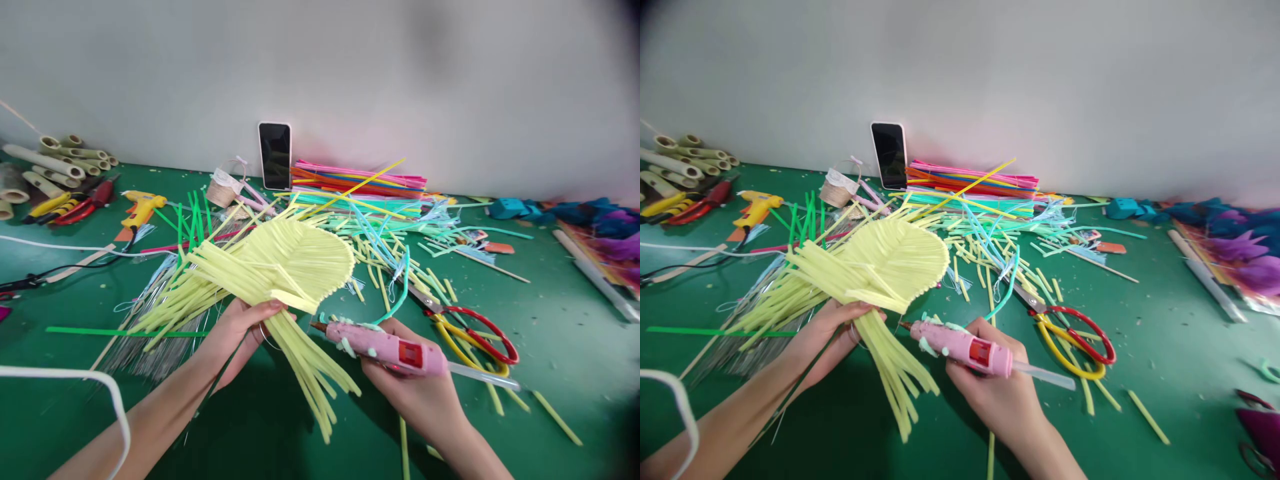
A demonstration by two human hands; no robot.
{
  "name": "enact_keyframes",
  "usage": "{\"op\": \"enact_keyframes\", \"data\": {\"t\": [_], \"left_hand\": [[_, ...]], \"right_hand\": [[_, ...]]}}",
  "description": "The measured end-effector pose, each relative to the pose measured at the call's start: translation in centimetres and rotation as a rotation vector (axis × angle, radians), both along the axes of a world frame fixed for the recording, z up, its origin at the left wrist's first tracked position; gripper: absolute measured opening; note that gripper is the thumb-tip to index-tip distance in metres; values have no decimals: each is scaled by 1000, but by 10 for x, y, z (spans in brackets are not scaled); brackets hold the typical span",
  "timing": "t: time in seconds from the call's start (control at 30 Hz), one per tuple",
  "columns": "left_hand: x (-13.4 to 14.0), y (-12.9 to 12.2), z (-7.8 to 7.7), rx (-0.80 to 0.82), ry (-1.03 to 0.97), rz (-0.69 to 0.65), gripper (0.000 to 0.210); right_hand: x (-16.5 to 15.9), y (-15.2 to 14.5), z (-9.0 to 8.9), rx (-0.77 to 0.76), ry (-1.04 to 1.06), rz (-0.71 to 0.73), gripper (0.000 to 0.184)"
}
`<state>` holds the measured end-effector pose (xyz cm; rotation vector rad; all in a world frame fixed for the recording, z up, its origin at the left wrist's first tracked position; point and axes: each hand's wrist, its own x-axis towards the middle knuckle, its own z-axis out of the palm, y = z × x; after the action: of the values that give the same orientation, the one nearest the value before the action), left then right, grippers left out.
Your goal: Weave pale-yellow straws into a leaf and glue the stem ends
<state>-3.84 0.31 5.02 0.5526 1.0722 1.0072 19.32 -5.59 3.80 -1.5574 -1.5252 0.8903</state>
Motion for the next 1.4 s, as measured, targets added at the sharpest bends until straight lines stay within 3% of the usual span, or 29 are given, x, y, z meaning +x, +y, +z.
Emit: {"op": "enact_keyframes", "data": {"t": [0.87,1.4], "left_hand": [[0,1,-1,0,-36,1,23],[0,1,3,-3,-67,12,21]], "right_hand": [[-2,1,6,4,36,-56,15],[-1,1,5,6,-2,-10,17]]}}
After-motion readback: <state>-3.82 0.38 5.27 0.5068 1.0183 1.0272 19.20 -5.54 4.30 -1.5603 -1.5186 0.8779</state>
